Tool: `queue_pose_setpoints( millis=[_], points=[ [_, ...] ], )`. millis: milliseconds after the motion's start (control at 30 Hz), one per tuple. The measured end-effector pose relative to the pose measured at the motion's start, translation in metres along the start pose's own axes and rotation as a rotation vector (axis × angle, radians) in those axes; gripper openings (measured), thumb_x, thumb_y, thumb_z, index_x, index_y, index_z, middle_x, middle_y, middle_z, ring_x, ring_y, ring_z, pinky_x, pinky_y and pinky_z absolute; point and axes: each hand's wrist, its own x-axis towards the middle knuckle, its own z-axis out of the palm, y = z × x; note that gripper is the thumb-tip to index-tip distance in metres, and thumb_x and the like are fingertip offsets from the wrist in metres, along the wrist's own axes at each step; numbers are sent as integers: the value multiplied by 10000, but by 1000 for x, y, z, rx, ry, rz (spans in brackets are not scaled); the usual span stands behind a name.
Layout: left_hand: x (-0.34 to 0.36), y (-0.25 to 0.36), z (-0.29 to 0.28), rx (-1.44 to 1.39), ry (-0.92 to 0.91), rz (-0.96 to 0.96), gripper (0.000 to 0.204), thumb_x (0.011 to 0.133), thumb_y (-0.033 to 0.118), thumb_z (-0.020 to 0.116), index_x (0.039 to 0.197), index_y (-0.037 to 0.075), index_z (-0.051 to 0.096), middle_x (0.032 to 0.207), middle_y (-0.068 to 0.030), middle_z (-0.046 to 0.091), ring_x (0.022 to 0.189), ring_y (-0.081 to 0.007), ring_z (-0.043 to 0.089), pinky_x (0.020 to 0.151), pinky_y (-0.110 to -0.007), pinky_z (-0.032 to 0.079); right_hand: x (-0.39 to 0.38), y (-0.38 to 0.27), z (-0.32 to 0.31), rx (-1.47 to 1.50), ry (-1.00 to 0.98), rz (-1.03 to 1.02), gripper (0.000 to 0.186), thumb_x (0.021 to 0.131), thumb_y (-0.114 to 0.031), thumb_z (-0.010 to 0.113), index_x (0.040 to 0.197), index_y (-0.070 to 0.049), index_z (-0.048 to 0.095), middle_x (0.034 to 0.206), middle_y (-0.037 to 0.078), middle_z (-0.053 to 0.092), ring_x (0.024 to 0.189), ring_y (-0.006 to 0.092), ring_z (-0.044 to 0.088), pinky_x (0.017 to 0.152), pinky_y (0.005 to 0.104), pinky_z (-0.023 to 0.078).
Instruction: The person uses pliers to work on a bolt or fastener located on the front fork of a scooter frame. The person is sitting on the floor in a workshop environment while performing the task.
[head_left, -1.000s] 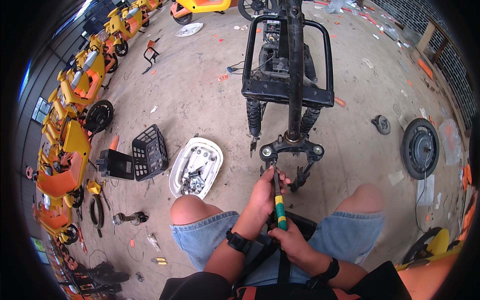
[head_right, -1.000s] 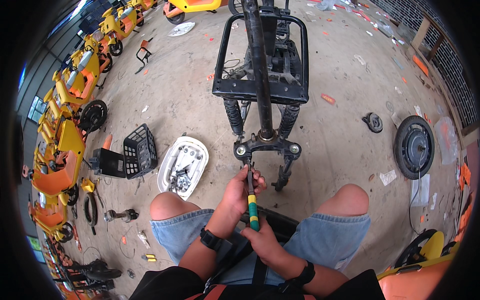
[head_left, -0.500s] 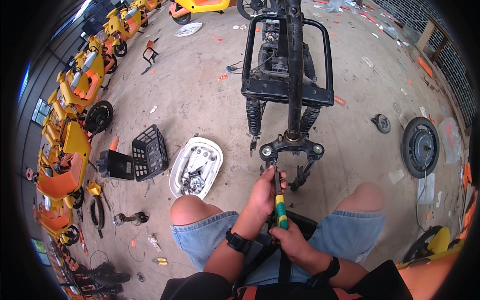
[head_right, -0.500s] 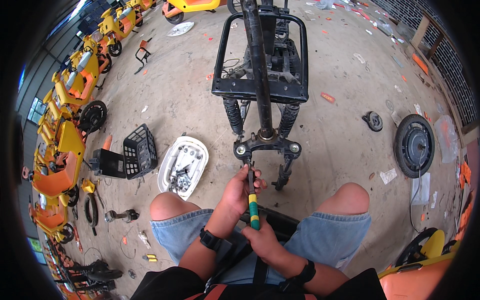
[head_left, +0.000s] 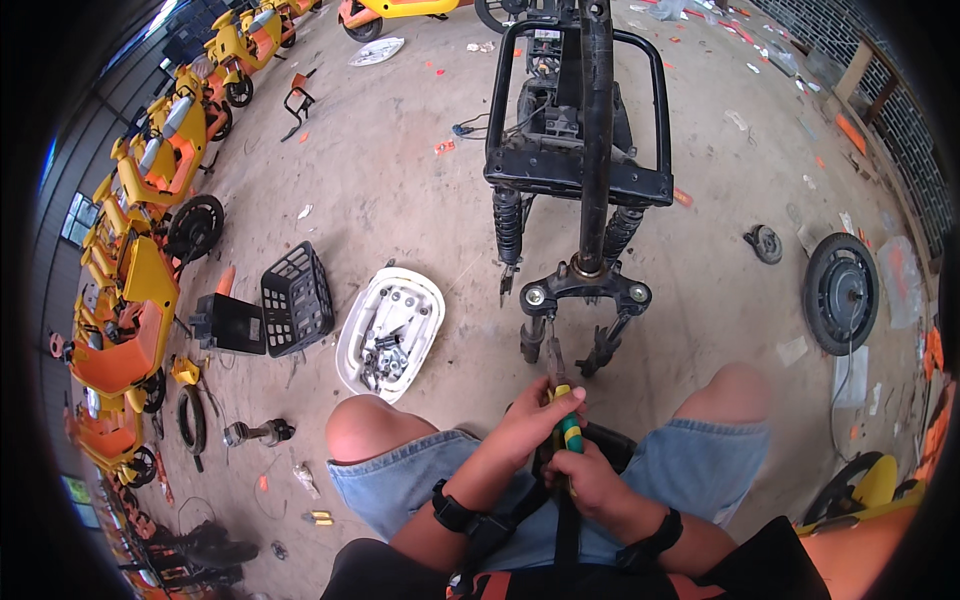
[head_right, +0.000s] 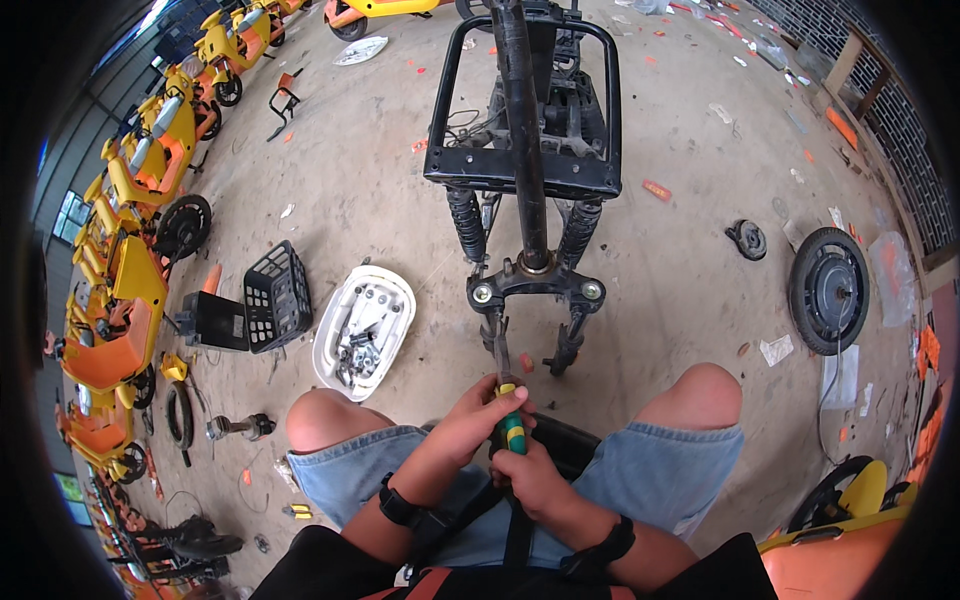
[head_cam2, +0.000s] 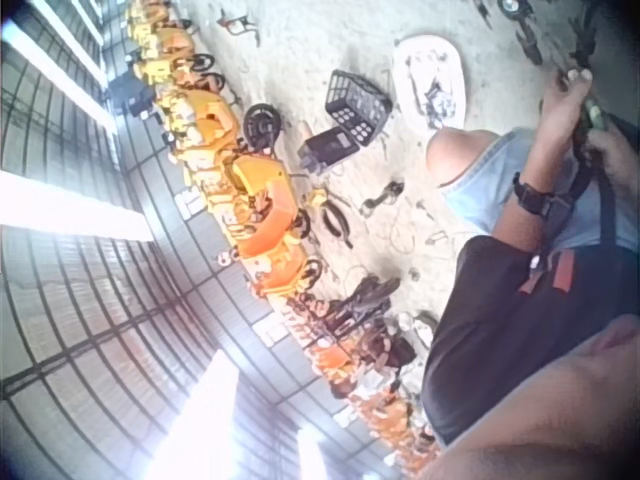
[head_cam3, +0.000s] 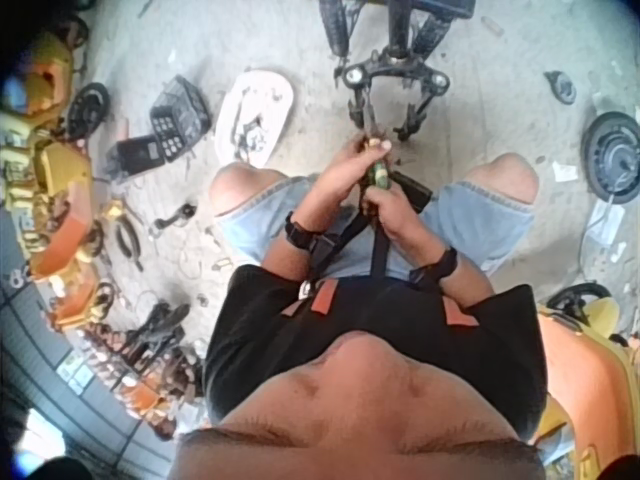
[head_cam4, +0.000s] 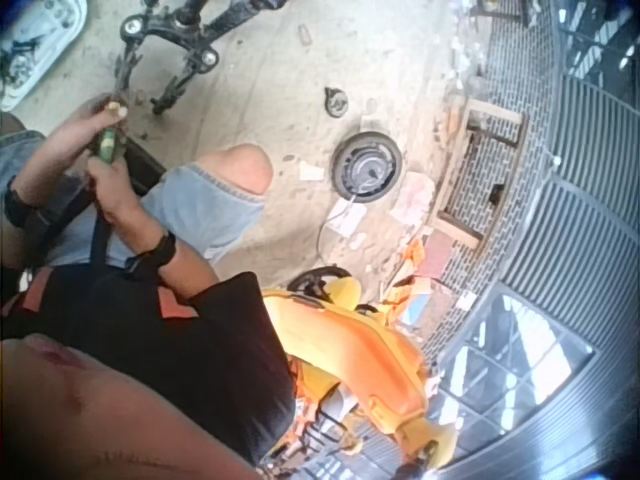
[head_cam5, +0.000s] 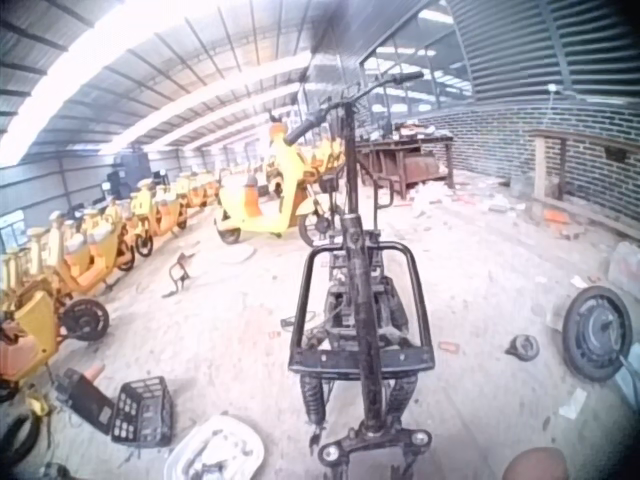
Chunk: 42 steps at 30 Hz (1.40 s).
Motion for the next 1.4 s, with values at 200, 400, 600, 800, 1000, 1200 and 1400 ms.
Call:
queue_pose_setpoints(
  millis=[200, 400, 600, 800, 1000, 1200, 1400],
  points=[
    [10, -14, -8, 209, 36, 38, 444, 919, 246, 636, 1244, -14, 481, 982, -74, 606, 841, -144, 599, 789, -319, 518, -1, 1, 0, 131, -105, 36, 215, 771, -52, 493, 962, 11, 570, 819, 103, 582, 742, 224, 569, 700, 363, 471],
    [14, -19, -8, 471, 204, 142, 506, 852, 435, 652, 1029, -30, 562, 925, -218, 666, 869, -336, 671, 793, -408, 510, 2, 7, 0, 357, -244, 111, 283, 775, -100, 484, 1024, -6, 581, 895, 97, 595, 793, 227, 553, 765, 404, 454],
    [4, -3, 1, 590, 264, 153, 516, 851, 433, 634, 1012, -51, 559, 915, -258, 662, 897, -409, 655, 794, -444, 504, -1, 4, 2, 495, -303, 152, 286, 787, -96, 488, 1044, -9, 577, 922, 87, 597, 798, 222, 559, 770, 391, 459],
    [-5, 17, 10, 768, 308, 99, 497, 851, 412, 619, 972, -65, 552, 900, -297, 649, 893, -456, 637, 794, -483, 496, 2, 9, 1, 539, -393, 136, 312, 770, -136, 497, 1051, -31, 581, 936, 81, 588, 833, 229, 548, 805, 401, 432],
    [-7, 18, 11, 911, 345, 116, 505, 843, 417, 609, 963, -70, 553, 867, -294, 655, 860, -462, 641, 780, -500, 503, 6, 17, 0, 609, -433, 151, 330, 748, -166, 509, 1046, -50, 593, 942, 83, 589, 839, 235, 537, 812, 402, 410],
    [-12, 27, 18, 1048, 392, 74, 500, 831, 407, 607, 961, -74, 569, 835, -278, 663, 815, -451, 651, 755, -491, 517, 3, 11, 7, 659, -521, 140, 344, 739, -202, 526, 1045, -62, 597, 940, 83, 589, 825, 228, 520, 816, 392, 399],
    [-8, 19, 9, 863, 345, 105, 491, 827, 368, 632, 1020, -80, 572, 894, -290, 657, 856, -433, 658, 763, -459, 519, 9, 17, 3, 623, -469, 145, 279, 758, -151, 518, 1007, -48, 588, 914, 93, 587, 846, 235, 532, 833, 401, 404]
  ],
)
